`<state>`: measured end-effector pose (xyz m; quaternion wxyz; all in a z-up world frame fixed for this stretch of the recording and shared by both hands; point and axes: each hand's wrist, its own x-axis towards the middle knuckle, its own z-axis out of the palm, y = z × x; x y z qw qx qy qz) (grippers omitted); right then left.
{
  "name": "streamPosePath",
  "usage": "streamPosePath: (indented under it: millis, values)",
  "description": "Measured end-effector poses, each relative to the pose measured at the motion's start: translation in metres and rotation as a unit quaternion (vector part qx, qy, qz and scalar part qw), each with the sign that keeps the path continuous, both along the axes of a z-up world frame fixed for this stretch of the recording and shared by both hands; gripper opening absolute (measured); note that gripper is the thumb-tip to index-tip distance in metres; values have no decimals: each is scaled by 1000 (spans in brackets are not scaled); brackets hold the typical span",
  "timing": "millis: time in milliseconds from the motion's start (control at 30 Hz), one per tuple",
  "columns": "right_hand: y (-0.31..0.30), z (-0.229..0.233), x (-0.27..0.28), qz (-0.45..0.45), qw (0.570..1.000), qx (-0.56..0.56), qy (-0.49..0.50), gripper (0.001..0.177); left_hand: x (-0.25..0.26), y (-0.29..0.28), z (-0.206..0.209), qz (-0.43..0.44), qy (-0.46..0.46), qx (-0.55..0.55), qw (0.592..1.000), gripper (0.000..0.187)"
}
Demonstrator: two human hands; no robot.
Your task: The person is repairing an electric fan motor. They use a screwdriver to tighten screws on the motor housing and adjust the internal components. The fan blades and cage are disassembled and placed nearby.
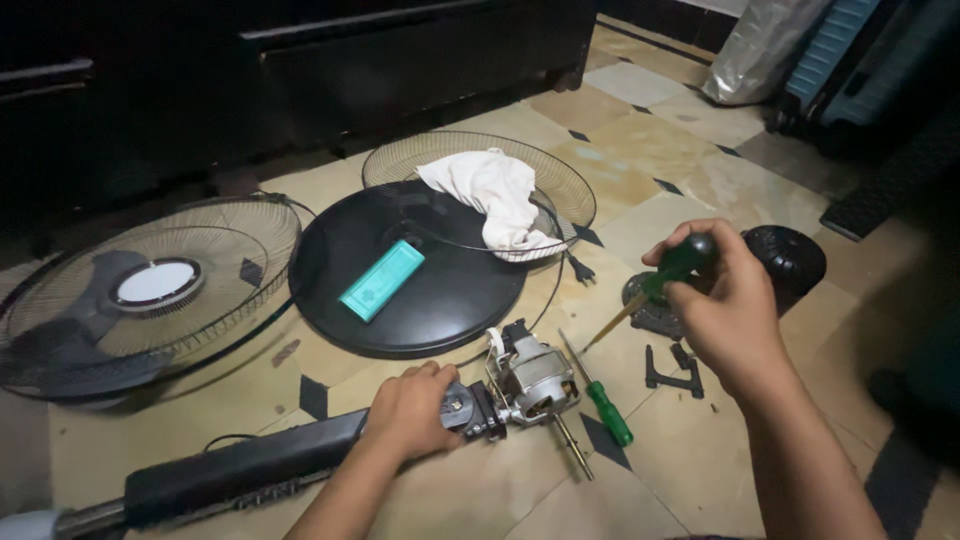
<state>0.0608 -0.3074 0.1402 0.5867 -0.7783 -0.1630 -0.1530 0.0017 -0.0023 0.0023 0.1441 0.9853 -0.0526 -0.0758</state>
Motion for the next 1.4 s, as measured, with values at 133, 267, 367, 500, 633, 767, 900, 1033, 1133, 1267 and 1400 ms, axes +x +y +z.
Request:
streamPosePath:
  millis: [133,267,367,500,633,767,900,1033,1133,1267,1400]
  values:
    - [4,9,-4,-11,1000,5,8,44,2,-2,2,1,6,15,1000,74]
    - [10,41,-21,-26,999,3,24,43,4,-1,-5,-4,2,17,1000,75]
    - [19,79,-35,-39,999,-17,11,42,2,0,-9,-12,-24,-2,1000,74]
    - [45,119,-49,18,998,-60,4,41,0,7,-4,-8,-5,-31,999,77]
    - [83,121,-55,84,992,-58,72,43,4,23,6,18,-2,-135,991,88]
    - [109,107,-59,176,982,-69,12,44,1,40,11,-2,-8,-225,974,71]
    - [117,104,-57,203,975,-90,-9,44,3,43,15,-11,-21,-336,942,46]
    - [121,105,-55,247,965,-86,-9,43,7,31,19,-6,-36,-394,918,40]
    - [124,107,-54,236,967,-92,3,44,7,25,23,8,-26,-384,923,32]
    - [124,108,-56,225,970,-96,1,44,7,21,28,-7,-55,-402,914,23]
    - [125,110,-58,223,969,-105,2,42,5,19,32,4,-66,-385,920,23]
